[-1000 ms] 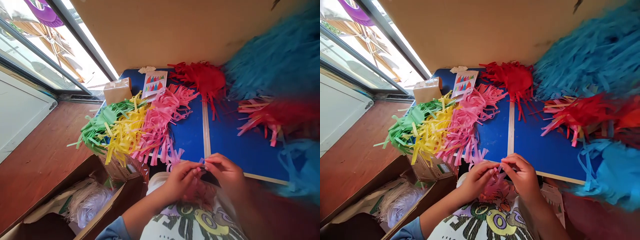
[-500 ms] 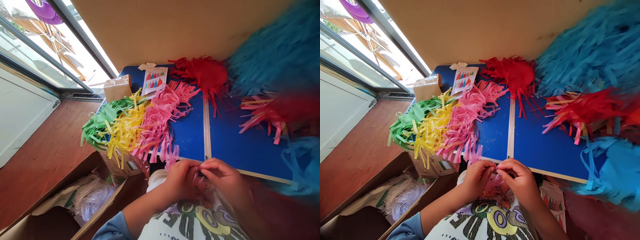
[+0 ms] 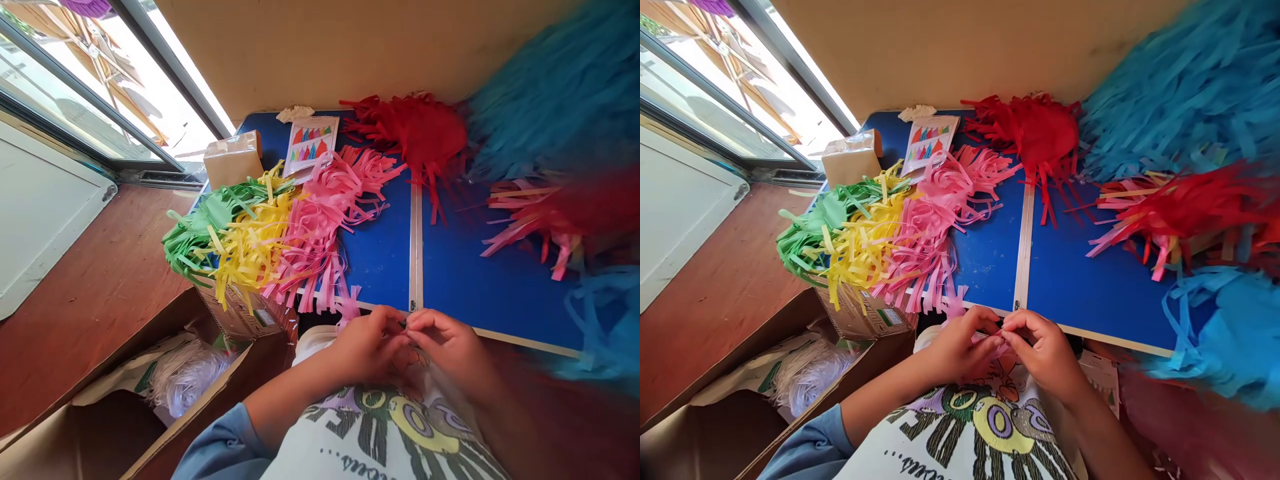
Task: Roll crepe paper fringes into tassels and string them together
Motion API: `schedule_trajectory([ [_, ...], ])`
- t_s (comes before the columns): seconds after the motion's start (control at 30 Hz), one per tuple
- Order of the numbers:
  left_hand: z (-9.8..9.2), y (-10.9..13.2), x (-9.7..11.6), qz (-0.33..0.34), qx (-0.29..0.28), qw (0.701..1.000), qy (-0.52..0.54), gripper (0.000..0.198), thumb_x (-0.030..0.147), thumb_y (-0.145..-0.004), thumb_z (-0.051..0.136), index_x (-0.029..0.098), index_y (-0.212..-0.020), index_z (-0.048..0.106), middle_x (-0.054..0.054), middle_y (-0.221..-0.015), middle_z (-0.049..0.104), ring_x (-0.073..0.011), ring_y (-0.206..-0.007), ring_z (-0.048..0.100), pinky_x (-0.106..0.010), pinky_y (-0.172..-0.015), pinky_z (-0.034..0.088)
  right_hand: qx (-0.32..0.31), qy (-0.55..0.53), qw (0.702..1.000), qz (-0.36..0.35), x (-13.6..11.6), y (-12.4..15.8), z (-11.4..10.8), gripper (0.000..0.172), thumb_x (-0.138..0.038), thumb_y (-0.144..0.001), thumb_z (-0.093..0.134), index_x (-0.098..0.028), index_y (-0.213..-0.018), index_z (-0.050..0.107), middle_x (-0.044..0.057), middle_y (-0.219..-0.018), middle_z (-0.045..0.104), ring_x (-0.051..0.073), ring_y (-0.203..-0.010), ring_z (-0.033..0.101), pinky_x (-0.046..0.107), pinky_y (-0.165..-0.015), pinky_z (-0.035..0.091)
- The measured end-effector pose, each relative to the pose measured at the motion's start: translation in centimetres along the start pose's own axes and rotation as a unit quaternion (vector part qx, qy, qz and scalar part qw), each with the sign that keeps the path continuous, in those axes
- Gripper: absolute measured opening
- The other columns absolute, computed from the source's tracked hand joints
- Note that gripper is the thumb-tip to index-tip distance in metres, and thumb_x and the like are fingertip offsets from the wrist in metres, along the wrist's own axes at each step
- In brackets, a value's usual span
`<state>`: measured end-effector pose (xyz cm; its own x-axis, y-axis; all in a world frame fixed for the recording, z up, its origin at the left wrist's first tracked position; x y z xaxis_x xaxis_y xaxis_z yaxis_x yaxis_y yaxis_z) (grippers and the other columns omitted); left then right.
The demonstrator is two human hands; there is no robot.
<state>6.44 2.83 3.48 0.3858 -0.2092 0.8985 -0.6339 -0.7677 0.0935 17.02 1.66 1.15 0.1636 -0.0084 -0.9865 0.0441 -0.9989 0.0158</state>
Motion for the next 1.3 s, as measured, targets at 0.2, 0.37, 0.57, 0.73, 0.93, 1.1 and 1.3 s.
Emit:
schedule_trajectory([
  [0.2, 0.0, -0.3, -0.8, -0.039, -0.018, 0.996, -0.079, 0.018, 0.029, -0.086, 0.049, 0.018, -0.088, 0.063, -0.002, -0.081, 0.068, -0.0127, -0.072, 0.06, -0.021, -0.064, 0.042, 0.035, -0.009, 0.999, 0.038, 1.4, 0.5, -0.3, 0.022, -0.038, -0.073, 0.065, -0.017, -0.072, 0.058, 0.005, -0.08, 0.059, 0.015, -0.076, 0.058, 0.023, -0.069, 0.05],
  [0.37, 0.3, -0.3, -0.1, 0.005, -0.036, 0.988, -0.15, 0.015, 0.022, -0.083, 0.052, 0.015, -0.082, 0.065, -0.005, -0.076, 0.068, -0.0139, -0.069, 0.058, -0.022, -0.061, 0.04, -0.004, 0.088, 0.995, 0.052, 1.3, 0.7, 0.1, 0.019, -0.036, -0.077, 0.057, -0.018, -0.075, 0.06, 0.006, -0.084, 0.062, 0.017, -0.08, 0.058, 0.026, -0.071, 0.05],
  [0.57, 0.8, -0.6, -0.8, -0.028, -0.063, 0.996, -0.052, 0.014, 0.027, -0.08, 0.058, 0.016, -0.088, 0.062, -0.001, -0.08, 0.067, -0.0108, -0.068, 0.057, -0.018, -0.06, 0.041, -0.028, 0.187, 0.982, -0.02, -1.8, 0.9, 0.6, 0.016, -0.03, -0.079, 0.049, -0.019, -0.073, 0.06, 0.003, -0.081, 0.063, 0.016, -0.076, 0.058, 0.025, -0.068, 0.047],
  [0.73, 0.6, -0.8, 0.0, 0.03, -0.067, 0.994, -0.078, 0.02, 0.03, -0.082, 0.055, 0.017, -0.096, 0.06, -0.002, -0.085, 0.065, -0.0127, -0.074, 0.057, -0.021, -0.064, 0.041, 0.05, 0.209, 0.976, -0.039, -3.4, 1.3, -0.7, 0.015, -0.029, -0.081, 0.048, -0.021, -0.081, 0.061, 0.001, -0.077, 0.063, 0.014, -0.067, 0.058, 0.024, -0.064, 0.048],
  [0.93, 0.6, -0.7, 0.0, 0.039, -0.065, 0.987, -0.143, 0.017, 0.025, -0.086, 0.048, 0.015, -0.084, 0.06, -0.002, -0.074, 0.062, -0.0111, -0.064, 0.051, -0.02, -0.056, 0.034, 0.089, 0.213, 0.973, -0.033, -4.6, 1.9, -1.4, 0.016, -0.029, -0.078, 0.051, -0.022, -0.085, 0.063, 0.001, -0.076, 0.065, 0.014, -0.063, 0.058, 0.024, -0.061, 0.05],
  [1.1, 0.9, -0.7, 0.0, 0.052, -0.059, 0.991, -0.105, 0.017, 0.024, -0.085, 0.05, 0.014, -0.077, 0.061, 0.0, -0.066, 0.06, -0.0085, -0.058, 0.047, -0.019, -0.053, 0.031, 0.077, 0.223, 0.972, -0.013, -4.2, 1.8, -0.8, 0.019, -0.03, -0.079, 0.05, -0.022, -0.09, 0.063, 0.001, -0.075, 0.065, 0.015, -0.064, 0.06, 0.025, -0.062, 0.05],
  [1.3, 1.0, -0.4, -0.4, 0.036, -0.06, 0.991, -0.113, 0.017, 0.025, -0.083, 0.051, 0.015, -0.077, 0.063, 0.001, -0.063, 0.06, -0.0092, -0.055, 0.047, -0.02, -0.051, 0.032, 0.024, 0.219, 0.975, -0.001, -3.3, 1.3, 0.4, 0.017, -0.031, -0.08, 0.049, -0.022, -0.083, 0.063, 0.001, -0.076, 0.064, 0.014, -0.063, 0.058, 0.025, -0.063, 0.049],
])
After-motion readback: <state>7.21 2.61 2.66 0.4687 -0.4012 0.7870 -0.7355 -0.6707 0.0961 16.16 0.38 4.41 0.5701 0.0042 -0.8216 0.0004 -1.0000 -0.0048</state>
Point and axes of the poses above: each hand's wrist, its own y-axis away from the middle knuckle, its own z-axis out of the palm, x = y × z, the point moved 10 cm from there along -y, towards the middle knuckle
